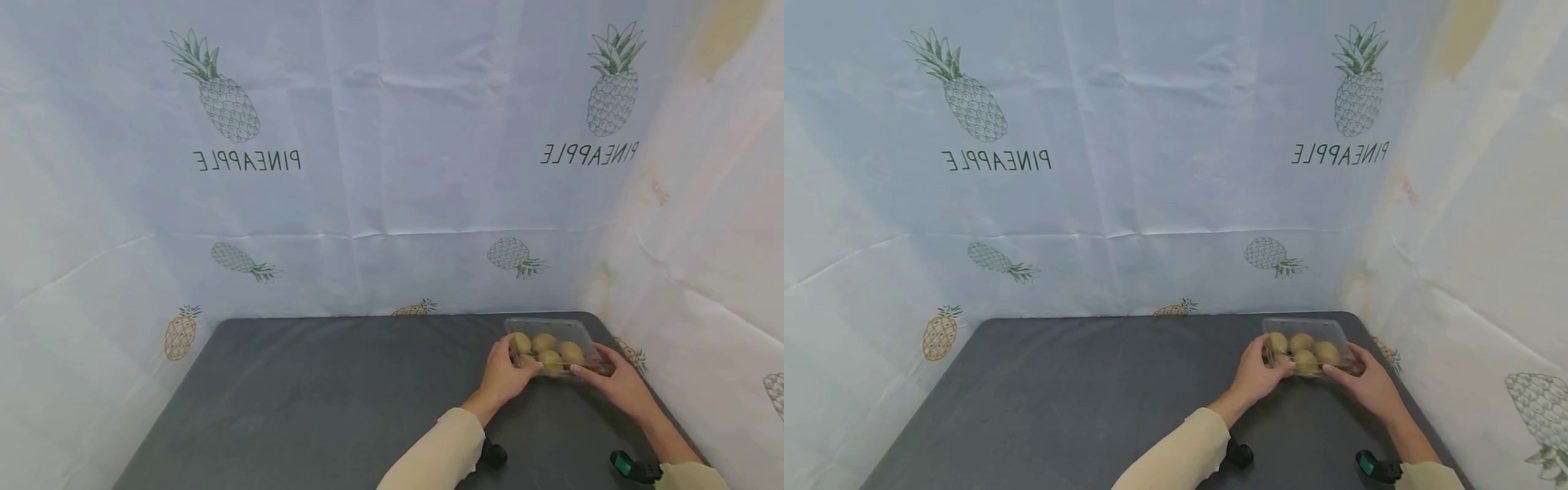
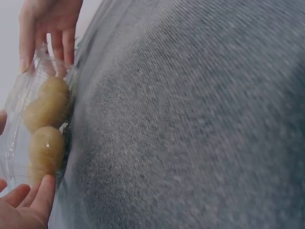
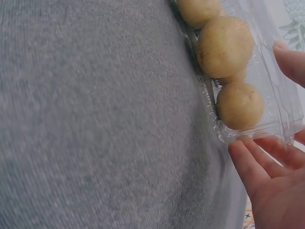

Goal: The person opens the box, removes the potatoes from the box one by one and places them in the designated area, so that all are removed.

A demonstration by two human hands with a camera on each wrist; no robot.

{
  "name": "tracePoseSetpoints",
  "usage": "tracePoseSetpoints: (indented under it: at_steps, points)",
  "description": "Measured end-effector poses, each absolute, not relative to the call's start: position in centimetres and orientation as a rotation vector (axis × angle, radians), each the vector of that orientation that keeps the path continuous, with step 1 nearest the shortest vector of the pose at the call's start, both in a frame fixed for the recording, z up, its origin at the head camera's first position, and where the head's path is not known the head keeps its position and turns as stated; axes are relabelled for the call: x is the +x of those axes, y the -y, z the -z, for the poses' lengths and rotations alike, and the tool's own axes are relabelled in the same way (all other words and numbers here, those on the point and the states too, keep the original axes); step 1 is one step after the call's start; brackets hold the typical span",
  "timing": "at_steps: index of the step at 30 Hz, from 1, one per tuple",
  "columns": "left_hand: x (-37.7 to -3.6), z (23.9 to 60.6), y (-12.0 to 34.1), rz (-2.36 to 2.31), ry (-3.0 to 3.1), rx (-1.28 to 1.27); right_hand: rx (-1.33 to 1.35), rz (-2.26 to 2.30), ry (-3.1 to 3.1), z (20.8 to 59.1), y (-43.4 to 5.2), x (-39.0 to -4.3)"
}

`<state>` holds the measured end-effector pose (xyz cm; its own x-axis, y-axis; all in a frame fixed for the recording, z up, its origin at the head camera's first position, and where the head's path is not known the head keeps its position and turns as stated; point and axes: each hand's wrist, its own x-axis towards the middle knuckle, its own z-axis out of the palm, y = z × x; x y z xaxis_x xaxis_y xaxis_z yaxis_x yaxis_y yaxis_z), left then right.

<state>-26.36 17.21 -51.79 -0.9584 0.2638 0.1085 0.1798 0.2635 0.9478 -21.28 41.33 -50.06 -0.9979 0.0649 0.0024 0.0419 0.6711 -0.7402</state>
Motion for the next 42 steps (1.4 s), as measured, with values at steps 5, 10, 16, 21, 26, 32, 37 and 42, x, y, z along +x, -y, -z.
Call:
tracePoseSetpoints:
  at_steps: [5, 10, 16, 21, 26, 32, 37, 42]
  points:
    - [-26.4, 52.0, -16.7, -1.795, -2.471, 0.448, -0.096, -1.247, 2.836, 50.0, -40.7, -21.2]
    - [-26.6, 52.0, -16.0, -1.774, -2.49, 0.447, -0.103, -1.239, 2.83, 50.1, -39.9, -21.3]
    - [-26.6, 51.7, -15.1, -1.764, -2.483, 0.434, -0.114, -1.208, 2.831, 50.3, -39.2, -21.6]
    - [-26.7, 51.7, -14.3, -1.77, -2.481, 0.439, -0.116, -1.202, 2.826, 50.4, -38.5, -21.8]
    - [-26.8, 51.6, -13.2, -1.765, -2.483, 0.438, -0.09, -1.224, 2.808, 50.5, -37.5, -21.9]
    - [-26.8, 51.6, -12.3, -1.754, -2.485, 0.398, -0.078, -1.227, 2.805, 50.5, -36.6, -21.9]
    - [-26.9, 51.5, -11.5, -1.746, -2.485, 0.383, -0.074, -1.234, 2.806, 50.5, -35.9, -21.9]
    - [-27.1, 51.4, -10.6, -1.733, -2.49, 0.391, -0.069, -1.232, 2.799, 50.5, -34.9, -22.0]
